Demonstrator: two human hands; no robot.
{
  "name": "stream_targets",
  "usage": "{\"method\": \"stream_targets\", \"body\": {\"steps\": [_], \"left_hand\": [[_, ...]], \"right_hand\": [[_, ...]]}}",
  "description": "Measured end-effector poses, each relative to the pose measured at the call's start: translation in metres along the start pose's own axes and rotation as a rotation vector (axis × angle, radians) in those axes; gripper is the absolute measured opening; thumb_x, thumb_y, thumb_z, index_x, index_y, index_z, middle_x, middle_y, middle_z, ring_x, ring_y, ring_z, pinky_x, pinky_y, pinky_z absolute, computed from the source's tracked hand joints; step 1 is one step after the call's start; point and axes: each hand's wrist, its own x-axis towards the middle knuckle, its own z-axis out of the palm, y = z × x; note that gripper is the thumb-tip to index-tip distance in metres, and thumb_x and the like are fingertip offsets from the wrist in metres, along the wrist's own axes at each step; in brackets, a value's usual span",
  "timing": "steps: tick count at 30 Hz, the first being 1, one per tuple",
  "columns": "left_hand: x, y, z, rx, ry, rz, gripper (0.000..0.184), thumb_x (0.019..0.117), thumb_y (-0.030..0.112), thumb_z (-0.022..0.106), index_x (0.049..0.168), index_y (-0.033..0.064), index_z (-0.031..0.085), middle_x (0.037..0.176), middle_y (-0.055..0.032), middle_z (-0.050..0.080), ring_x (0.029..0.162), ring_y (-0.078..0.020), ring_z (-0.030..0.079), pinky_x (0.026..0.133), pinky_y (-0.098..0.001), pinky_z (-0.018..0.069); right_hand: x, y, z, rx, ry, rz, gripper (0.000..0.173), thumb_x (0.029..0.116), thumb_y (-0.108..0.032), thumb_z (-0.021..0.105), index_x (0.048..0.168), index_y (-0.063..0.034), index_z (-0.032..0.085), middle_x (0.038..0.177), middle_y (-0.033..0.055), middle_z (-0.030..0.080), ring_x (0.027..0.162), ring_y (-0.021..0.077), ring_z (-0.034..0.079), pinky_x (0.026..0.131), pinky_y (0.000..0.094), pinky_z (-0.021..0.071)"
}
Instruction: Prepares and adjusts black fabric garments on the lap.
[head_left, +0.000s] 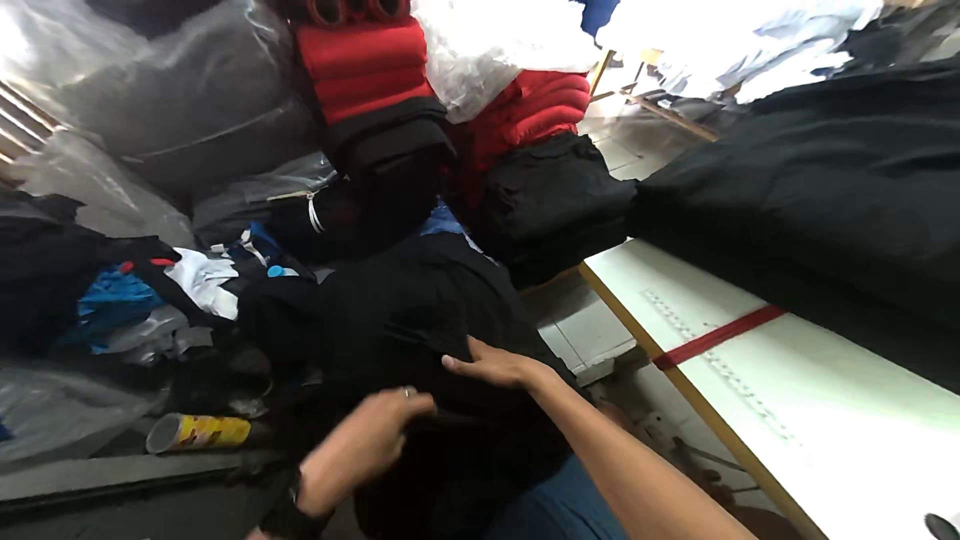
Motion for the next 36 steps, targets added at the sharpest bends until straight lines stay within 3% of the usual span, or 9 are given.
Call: {"method": "stream_targets", "body": {"steps": [3, 8, 12, 16, 19, 23, 26, 31, 36], "left_hand": [[0.050, -0.020, -0.038, 0.068, 0.189, 0.010, 0.041, 0.0945, 0.002, 0.065, 0.132, 0.0173, 0.063, 0.107, -0.0076, 0.075, 0.098, -0.0291, 0.073, 0.090, -0.0561, 0.0572], [0.073, -0.012, 0.036, 0.277, 0.909, 0.085, 0.025, 0.0992, 0.018, 0.060, 0.120, 0.0173, 0.075, 0.117, -0.0013, 0.075, 0.115, -0.0221, 0.068, 0.104, -0.0479, 0.0494], [0.004, 0.025, 0.120, 0.128, 0.213, -0.041, 0.056, 0.0878, 0.071, 0.062, 0.118, 0.0267, 0.074, 0.130, -0.0110, 0.067, 0.120, -0.0340, 0.063, 0.094, -0.0582, 0.0541], [-0.033, 0.020, 0.118, 0.074, -0.134, -0.198, 0.065, 0.0849, 0.076, 0.062, 0.110, 0.0173, 0.077, 0.133, -0.0261, 0.062, 0.123, -0.0452, 0.060, 0.092, -0.0617, 0.0541], [-0.027, 0.010, 0.064, 0.037, -0.118, -0.099, 0.021, 0.0910, 0.026, 0.075, 0.108, 0.0141, 0.077, 0.124, -0.0218, 0.066, 0.114, -0.0415, 0.065, 0.091, -0.0602, 0.0555], [0.027, -0.002, -0.035, 0.022, -0.063, 0.026, 0.037, 0.0944, -0.001, 0.064, 0.129, 0.0140, 0.065, 0.112, -0.0137, 0.072, 0.101, -0.0327, 0.071, 0.090, -0.0559, 0.0567], [0.083, -0.024, -0.049, 0.077, 0.076, -0.005, 0.041, 0.0978, 0.004, 0.063, 0.137, 0.0147, 0.057, 0.107, -0.0120, 0.074, 0.098, -0.0314, 0.072, 0.092, -0.0566, 0.0558], [0.077, -0.004, 0.050, 0.252, 0.745, 0.127, 0.025, 0.0977, 0.020, 0.062, 0.119, 0.0185, 0.074, 0.121, -0.0028, 0.073, 0.120, -0.0230, 0.065, 0.107, -0.0497, 0.0481], [0.004, 0.019, 0.136, 0.163, 0.089, -0.145, 0.066, 0.0821, 0.081, 0.059, 0.122, 0.0289, 0.073, 0.131, -0.0169, 0.063, 0.121, -0.0402, 0.060, 0.093, -0.0627, 0.0512]], "right_hand": [[-0.011, -0.016, 0.011, -0.155, 0.091, 0.008, 0.130, 0.0738, -0.090, 0.060, 0.164, -0.0054, 0.020, 0.160, 0.0205, 0.040, 0.139, 0.0376, 0.050, 0.111, 0.0631, 0.0417], [0.007, -0.020, 0.009, -0.222, 0.211, 0.251, 0.076, 0.0979, -0.064, 0.049, 0.151, -0.0097, 0.045, 0.135, 0.0192, 0.064, 0.124, 0.0394, 0.062, 0.099, 0.0635, 0.0494], [0.024, -0.015, -0.004, -0.133, 0.138, 0.281, 0.082, 0.0977, -0.071, 0.046, 0.151, -0.0091, 0.046, 0.141, 0.0198, 0.060, 0.131, 0.0392, 0.058, 0.104, 0.0652, 0.0455], [0.025, -0.005, -0.001, -0.100, 0.132, 0.239, 0.089, 0.0945, -0.075, 0.048, 0.154, -0.0091, 0.042, 0.143, 0.0209, 0.059, 0.132, 0.0397, 0.057, 0.106, 0.0652, 0.0441], [0.014, 0.002, 0.000, -0.083, 0.129, 0.113, 0.099, 0.0935, -0.077, 0.047, 0.160, -0.0058, 0.032, 0.148, 0.0245, 0.054, 0.137, 0.0411, 0.053, 0.111, 0.0644, 0.0405], [-0.002, 0.010, 0.003, 0.019, 0.064, -0.073, 0.118, 0.0871, -0.087, 0.044, 0.165, -0.0034, 0.014, 0.165, 0.0230, 0.031, 0.151, 0.0344, 0.036, 0.123, 0.0583, 0.0275], [-0.009, -0.009, 0.012, -0.171, 0.178, 0.053, 0.124, 0.0753, -0.093, 0.052, 0.162, -0.0076, 0.027, 0.154, 0.0188, 0.049, 0.135, 0.0368, 0.054, 0.108, 0.0634, 0.0441], [0.011, -0.012, 0.002, -0.190, 0.184, 0.248, 0.087, 0.0949, -0.075, 0.046, 0.152, -0.0093, 0.045, 0.137, 0.0211, 0.062, 0.126, 0.0404, 0.061, 0.100, 0.0648, 0.0483], [0.038, -0.004, -0.016, -0.123, 0.139, 0.253, 0.089, 0.0947, -0.078, 0.044, 0.147, -0.0058, 0.051, 0.142, 0.0216, 0.059, 0.131, 0.0384, 0.058, 0.106, 0.0640, 0.0455]]}}
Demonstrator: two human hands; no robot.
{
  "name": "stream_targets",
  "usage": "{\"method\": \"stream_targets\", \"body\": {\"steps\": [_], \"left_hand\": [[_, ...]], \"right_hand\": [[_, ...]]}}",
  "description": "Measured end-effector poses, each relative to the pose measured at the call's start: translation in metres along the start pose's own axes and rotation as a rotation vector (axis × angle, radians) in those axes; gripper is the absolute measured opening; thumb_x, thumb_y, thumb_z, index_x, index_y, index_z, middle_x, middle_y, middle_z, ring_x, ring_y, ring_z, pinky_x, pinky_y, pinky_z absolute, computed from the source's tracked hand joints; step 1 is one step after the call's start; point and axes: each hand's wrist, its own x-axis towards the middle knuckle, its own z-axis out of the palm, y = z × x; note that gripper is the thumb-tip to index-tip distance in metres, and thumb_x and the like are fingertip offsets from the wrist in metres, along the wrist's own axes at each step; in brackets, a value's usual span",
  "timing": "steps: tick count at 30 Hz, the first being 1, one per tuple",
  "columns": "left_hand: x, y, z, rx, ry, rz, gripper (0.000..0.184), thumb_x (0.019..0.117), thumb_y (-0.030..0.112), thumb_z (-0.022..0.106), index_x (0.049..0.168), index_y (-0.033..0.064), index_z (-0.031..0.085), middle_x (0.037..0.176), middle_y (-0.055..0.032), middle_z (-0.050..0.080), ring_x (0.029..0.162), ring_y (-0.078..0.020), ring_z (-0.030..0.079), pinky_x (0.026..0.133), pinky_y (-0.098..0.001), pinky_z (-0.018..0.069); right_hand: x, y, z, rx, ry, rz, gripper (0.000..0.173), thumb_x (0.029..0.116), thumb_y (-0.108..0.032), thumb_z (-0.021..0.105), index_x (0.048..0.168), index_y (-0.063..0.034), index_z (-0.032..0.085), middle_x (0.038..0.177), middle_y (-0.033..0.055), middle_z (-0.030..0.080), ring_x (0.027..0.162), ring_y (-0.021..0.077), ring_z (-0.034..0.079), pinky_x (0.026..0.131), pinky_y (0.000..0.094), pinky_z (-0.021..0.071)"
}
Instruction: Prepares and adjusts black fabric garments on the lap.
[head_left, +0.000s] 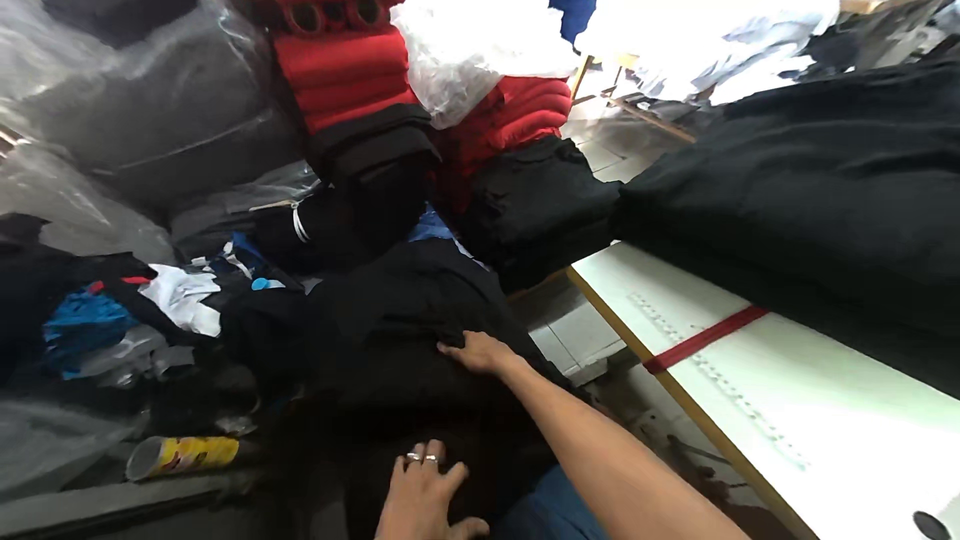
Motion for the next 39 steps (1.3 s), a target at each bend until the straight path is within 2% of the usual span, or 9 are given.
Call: {"method": "stream_targets", "body": {"steps": [4, 7, 10, 16, 23, 29, 32, 36, 39], "left_hand": [[-0.033, -0.005, -0.024, -0.008, -0.250, -0.114, 0.062, 0.0862, 0.074, 0.062, 0.109, 0.0178, 0.076, 0.127, -0.0234, 0.063, 0.115, -0.0421, 0.064, 0.080, -0.0589, 0.0575], [-0.025, -0.019, -0.071, -0.023, -0.247, -0.035, 0.023, 0.0893, 0.020, 0.076, 0.111, 0.0159, 0.077, 0.126, -0.0211, 0.065, 0.116, -0.0416, 0.064, 0.091, -0.0598, 0.0552], [0.015, -0.039, -0.136, -0.044, -0.153, 0.111, 0.044, 0.0867, -0.008, 0.065, 0.121, 0.0186, 0.072, 0.115, -0.0136, 0.071, 0.105, -0.0354, 0.070, 0.090, -0.0573, 0.0567], [0.107, -0.079, -0.174, -0.209, -0.029, 0.198, 0.025, 0.0959, 0.004, 0.067, 0.121, 0.0055, 0.065, 0.104, -0.0102, 0.075, 0.094, -0.0237, 0.074, 0.089, -0.0473, 0.0587], [0.090, -0.049, -0.083, 0.013, 0.710, 0.207, 0.022, 0.0995, 0.013, 0.058, 0.112, 0.0148, 0.076, 0.123, -0.0049, 0.073, 0.121, -0.0247, 0.066, 0.106, -0.0514, 0.0486], [0.000, -0.010, -0.005, 0.031, -0.125, 0.047, 0.067, 0.0823, 0.082, 0.057, 0.112, 0.0245, 0.075, 0.135, -0.0204, 0.061, 0.124, -0.0440, 0.058, 0.094, -0.0656, 0.0510], [-0.017, -0.019, -0.030, -0.047, -0.321, 0.011, 0.056, 0.0889, 0.068, 0.064, 0.110, 0.0172, 0.077, 0.131, -0.0217, 0.062, 0.120, -0.0422, 0.061, 0.089, -0.0609, 0.0544], [0.012, -0.041, -0.111, -0.167, -0.188, 0.125, 0.029, 0.0859, -0.002, 0.069, 0.112, 0.0108, 0.074, 0.116, -0.0174, 0.069, 0.108, -0.0367, 0.068, 0.092, -0.0570, 0.0553], [0.064, -0.062, -0.162, -0.213, -0.078, 0.223, 0.040, 0.0945, -0.003, 0.063, 0.131, 0.0138, 0.065, 0.110, -0.0120, 0.074, 0.099, -0.0283, 0.073, 0.092, -0.0516, 0.0576]], "right_hand": [[0.003, 0.004, 0.003, 0.014, -0.004, -0.014, 0.089, 0.0948, -0.077, 0.045, 0.147, -0.0058, 0.051, 0.141, 0.0230, 0.059, 0.131, 0.0394, 0.057, 0.106, 0.0638, 0.0450], [-0.006, 0.010, 0.008, 0.015, 0.010, -0.097, 0.095, 0.0929, -0.080, 0.045, 0.153, -0.0066, 0.043, 0.139, 0.0241, 0.060, 0.129, 0.0412, 0.059, 0.106, 0.0643, 0.0456], [-0.028, 0.017, 0.011, 0.058, -0.005, -0.206, 0.111, 0.0874, -0.087, 0.042, 0.162, -0.0064, 0.028, 0.153, 0.0229, 0.049, 0.140, 0.0387, 0.050, 0.114, 0.0634, 0.0380], [-0.067, -0.010, 0.019, -0.119, 0.135, -0.161, 0.139, 0.0655, -0.094, 0.062, 0.163, -0.0042, 0.020, 0.153, 0.0196, 0.048, 0.131, 0.0379, 0.056, 0.104, 0.0602, 0.0468], [-0.023, -0.014, 0.008, -0.106, 0.062, 0.024, 0.092, 0.0919, -0.077, 0.050, 0.154, -0.0090, 0.042, 0.140, 0.0201, 0.061, 0.127, 0.0395, 0.060, 0.101, 0.0633, 0.0482], [-0.006, -0.009, 0.002, -0.034, 0.011, 0.027, 0.096, 0.0900, -0.080, 0.051, 0.153, -0.0080, 0.043, 0.143, 0.0211, 0.059, 0.131, 0.0398, 0.058, 0.105, 0.0645, 0.0451], [-0.013, -0.002, 0.006, -0.038, 0.014, -0.004, 0.096, 0.0909, -0.079, 0.051, 0.156, -0.0085, 0.039, 0.141, 0.0219, 0.060, 0.130, 0.0406, 0.058, 0.105, 0.0647, 0.0452], [-0.022, 0.013, 0.010, 0.009, 0.039, -0.172, 0.099, 0.0937, -0.077, 0.047, 0.159, -0.0043, 0.032, 0.151, 0.0240, 0.050, 0.138, 0.0397, 0.052, 0.112, 0.0625, 0.0408], [-0.045, 0.012, 0.015, 0.028, 0.156, -0.276, 0.116, 0.0834, -0.088, 0.048, 0.162, -0.0052, 0.028, 0.158, 0.0202, 0.042, 0.141, 0.0364, 0.048, 0.115, 0.0584, 0.0397]]}}
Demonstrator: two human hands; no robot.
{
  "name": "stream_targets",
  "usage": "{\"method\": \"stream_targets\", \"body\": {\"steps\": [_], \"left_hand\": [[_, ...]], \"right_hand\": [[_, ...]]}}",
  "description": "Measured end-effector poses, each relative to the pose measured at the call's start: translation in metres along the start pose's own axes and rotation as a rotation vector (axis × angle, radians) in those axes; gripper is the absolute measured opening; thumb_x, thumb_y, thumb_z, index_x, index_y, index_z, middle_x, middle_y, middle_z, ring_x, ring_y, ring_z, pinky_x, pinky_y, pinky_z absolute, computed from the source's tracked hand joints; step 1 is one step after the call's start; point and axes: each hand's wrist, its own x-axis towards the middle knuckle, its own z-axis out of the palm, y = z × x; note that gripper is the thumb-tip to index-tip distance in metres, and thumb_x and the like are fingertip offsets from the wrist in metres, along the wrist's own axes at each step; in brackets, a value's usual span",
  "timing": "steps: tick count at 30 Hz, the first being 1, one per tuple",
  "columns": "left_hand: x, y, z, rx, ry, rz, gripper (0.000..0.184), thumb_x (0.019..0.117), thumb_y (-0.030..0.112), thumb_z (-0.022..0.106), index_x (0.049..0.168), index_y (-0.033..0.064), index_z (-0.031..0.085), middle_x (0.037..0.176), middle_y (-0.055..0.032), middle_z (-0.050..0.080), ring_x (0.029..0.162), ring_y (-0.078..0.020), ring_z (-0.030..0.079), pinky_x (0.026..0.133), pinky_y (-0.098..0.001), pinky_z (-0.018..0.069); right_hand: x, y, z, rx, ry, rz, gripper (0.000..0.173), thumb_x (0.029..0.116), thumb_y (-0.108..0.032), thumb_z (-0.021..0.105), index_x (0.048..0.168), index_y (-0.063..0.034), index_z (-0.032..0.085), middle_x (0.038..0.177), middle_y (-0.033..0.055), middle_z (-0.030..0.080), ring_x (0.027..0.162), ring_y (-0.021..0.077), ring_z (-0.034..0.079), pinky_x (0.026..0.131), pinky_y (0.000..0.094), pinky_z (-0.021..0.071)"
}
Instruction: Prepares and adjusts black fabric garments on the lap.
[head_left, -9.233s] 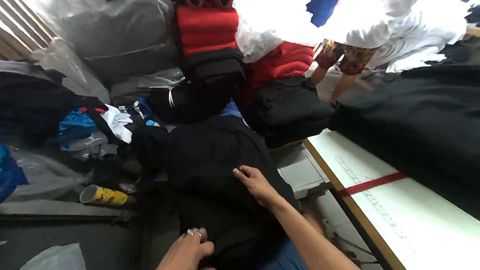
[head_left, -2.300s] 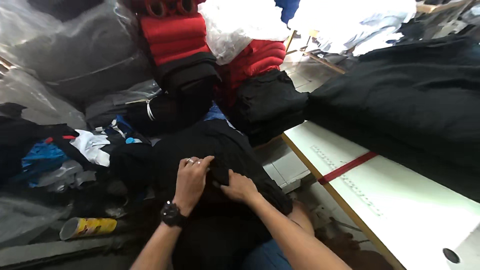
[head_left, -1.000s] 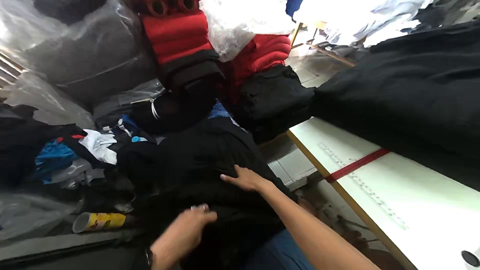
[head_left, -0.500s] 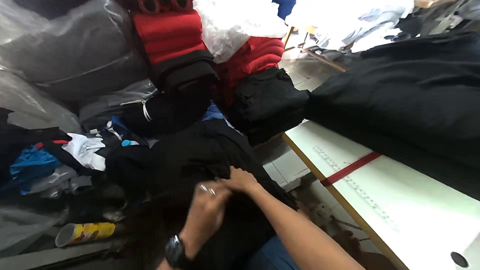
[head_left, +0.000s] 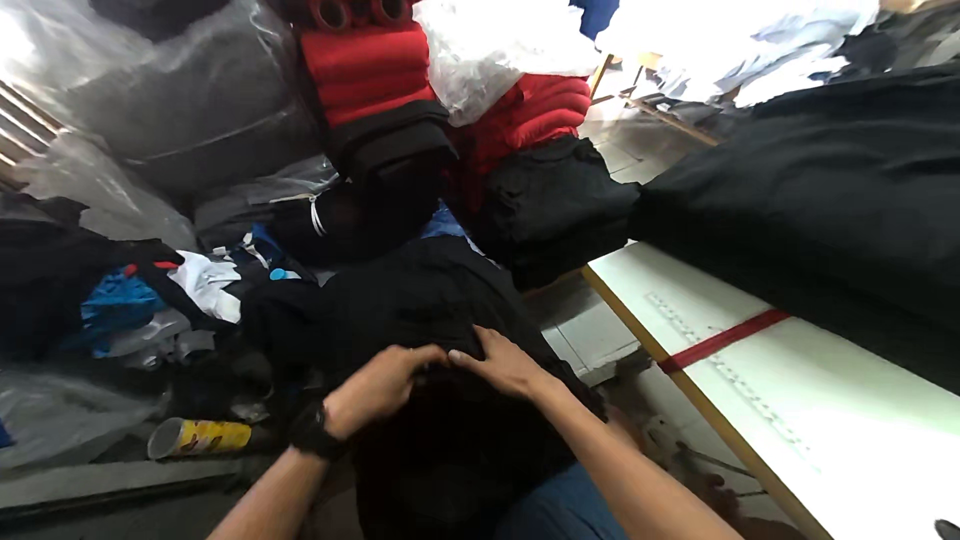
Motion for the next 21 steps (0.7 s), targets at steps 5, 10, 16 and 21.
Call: {"method": "stream_targets", "body": {"steps": [5, 10, 16, 21], "left_hand": [[0.059, -0.021, 0.044, 0.260, 0.484, -0.109, 0.039, 0.0971, 0.008, 0.064, 0.135, 0.0151, 0.064, 0.117, -0.0114, 0.072, 0.113, -0.0303, 0.068, 0.107, -0.0566, 0.0454], [-0.017, 0.030, 0.158, 0.236, 0.340, -0.056, 0.049, 0.0909, 0.066, 0.061, 0.114, 0.0256, 0.076, 0.130, -0.0083, 0.068, 0.122, -0.0316, 0.063, 0.097, -0.0566, 0.0542], [-0.067, 0.013, 0.123, -0.050, -0.176, -0.221, 0.034, 0.0926, 0.043, 0.073, 0.105, 0.0110, 0.077, 0.125, -0.0211, 0.064, 0.112, -0.0373, 0.066, 0.091, -0.0562, 0.0565], [-0.006, -0.009, 0.006, -0.006, 0.031, 0.019, 0.034, 0.0942, -0.003, 0.063, 0.126, 0.0076, 0.065, 0.111, -0.0121, 0.073, 0.100, -0.0261, 0.072, 0.093, -0.0481, 0.0581]], "right_hand": [[0.002, -0.014, 0.013, -0.246, 0.024, 0.160, 0.108, 0.0875, -0.084, 0.048, 0.161, -0.0071, 0.030, 0.149, 0.0195, 0.053, 0.133, 0.0397, 0.055, 0.106, 0.0599, 0.0452], [0.032, -0.010, -0.003, -0.222, -0.106, 0.234, 0.091, 0.0967, -0.075, 0.042, 0.159, -0.0084, 0.033, 0.147, 0.0207, 0.055, 0.133, 0.0404, 0.055, 0.106, 0.0633, 0.0441], [0.030, -0.001, -0.003, -0.171, -0.145, 0.150, 0.102, 0.0930, -0.080, 0.043, 0.159, -0.0038, 0.031, 0.152, 0.0235, 0.048, 0.137, 0.0427, 0.051, 0.109, 0.0648, 0.0421], [-0.005, -0.012, -0.003, -0.141, -0.169, 0.015, 0.131, 0.0769, -0.092, 0.053, 0.165, -0.0033, 0.011, 0.162, 0.0252, 0.033, 0.146, 0.0439, 0.039, 0.115, 0.0647, 0.0335]]}}
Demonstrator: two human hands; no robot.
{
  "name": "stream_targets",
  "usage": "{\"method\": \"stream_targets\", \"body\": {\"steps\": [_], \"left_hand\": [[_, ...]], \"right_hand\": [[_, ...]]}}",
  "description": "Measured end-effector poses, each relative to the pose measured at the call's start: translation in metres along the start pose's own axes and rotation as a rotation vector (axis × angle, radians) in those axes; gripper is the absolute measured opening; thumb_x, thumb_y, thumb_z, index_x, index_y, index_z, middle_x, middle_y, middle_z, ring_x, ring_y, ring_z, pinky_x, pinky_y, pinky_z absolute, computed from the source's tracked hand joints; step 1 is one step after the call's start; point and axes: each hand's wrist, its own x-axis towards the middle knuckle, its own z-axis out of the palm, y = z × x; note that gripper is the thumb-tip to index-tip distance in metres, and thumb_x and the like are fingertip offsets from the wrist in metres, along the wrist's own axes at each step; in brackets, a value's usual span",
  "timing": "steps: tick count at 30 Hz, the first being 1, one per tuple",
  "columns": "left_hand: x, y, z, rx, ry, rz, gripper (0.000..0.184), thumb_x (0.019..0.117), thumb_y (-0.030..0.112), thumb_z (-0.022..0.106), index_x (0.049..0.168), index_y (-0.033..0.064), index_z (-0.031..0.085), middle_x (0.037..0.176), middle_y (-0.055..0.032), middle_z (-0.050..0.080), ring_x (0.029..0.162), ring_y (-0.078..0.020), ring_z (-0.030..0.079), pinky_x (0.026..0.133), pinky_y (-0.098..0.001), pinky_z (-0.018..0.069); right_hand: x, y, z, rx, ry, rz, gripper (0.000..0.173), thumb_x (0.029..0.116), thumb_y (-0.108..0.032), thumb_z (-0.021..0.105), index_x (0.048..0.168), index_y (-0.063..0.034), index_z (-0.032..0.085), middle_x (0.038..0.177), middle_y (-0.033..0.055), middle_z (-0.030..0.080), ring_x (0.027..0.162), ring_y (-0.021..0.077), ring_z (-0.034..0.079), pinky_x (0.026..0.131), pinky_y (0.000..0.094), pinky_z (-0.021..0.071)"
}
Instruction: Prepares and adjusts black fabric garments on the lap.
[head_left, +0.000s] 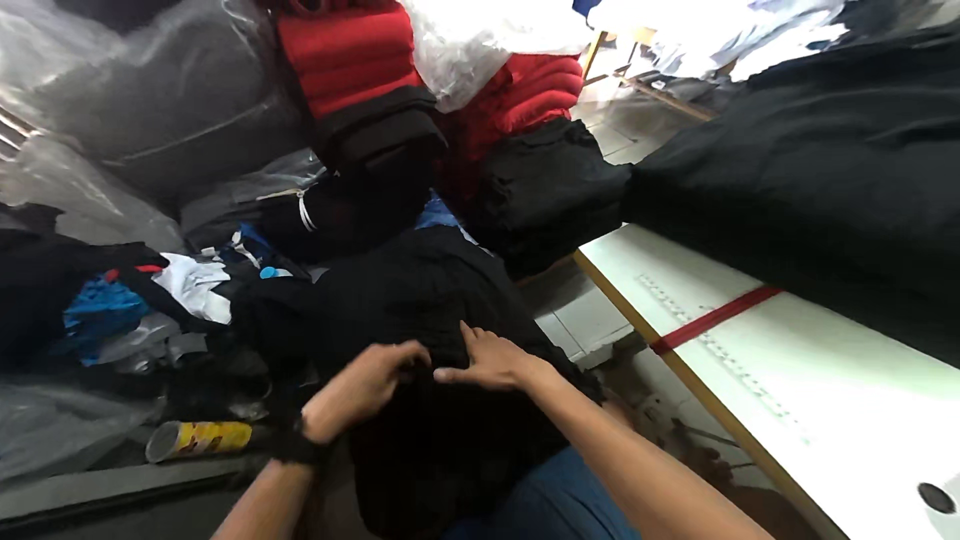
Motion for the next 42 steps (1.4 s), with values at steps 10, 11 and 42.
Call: {"method": "stream_targets", "body": {"steps": [10, 11, 42], "left_hand": [[-0.023, 0.027, 0.147, 0.260, 0.386, -0.021, 0.042, 0.0949, 0.058, 0.062, 0.114, 0.0235, 0.076, 0.127, -0.0056, 0.070, 0.123, -0.0277, 0.064, 0.100, -0.0521, 0.0545], [-0.037, 0.026, 0.163, 0.242, 0.209, -0.117, 0.056, 0.0882, 0.072, 0.060, 0.111, 0.0233, 0.076, 0.129, -0.0097, 0.067, 0.123, -0.0337, 0.061, 0.097, -0.0567, 0.0540], [-0.086, 0.011, 0.121, 0.121, -0.333, -0.346, 0.060, 0.0871, 0.071, 0.064, 0.109, 0.0173, 0.078, 0.136, -0.0198, 0.062, 0.121, -0.0401, 0.062, 0.089, -0.0614, 0.0554]], "right_hand": [[0.032, -0.010, -0.006, -0.068, 0.088, 0.261, 0.093, 0.0950, -0.078, 0.040, 0.156, -0.0078, 0.039, 0.143, 0.0201, 0.059, 0.131, 0.0393, 0.058, 0.106, 0.0612, 0.0451], [0.036, -0.010, -0.009, -0.065, 0.073, 0.266, 0.094, 0.0944, -0.079, 0.040, 0.156, -0.0076, 0.039, 0.143, 0.0204, 0.059, 0.131, 0.0397, 0.057, 0.106, 0.0621, 0.0448], [0.050, -0.007, -0.010, -0.073, 0.065, 0.286, 0.103, 0.0885, -0.086, 0.043, 0.155, -0.0079, 0.038, 0.138, 0.0207, 0.062, 0.127, 0.0400, 0.060, 0.103, 0.0619, 0.0474]]}}
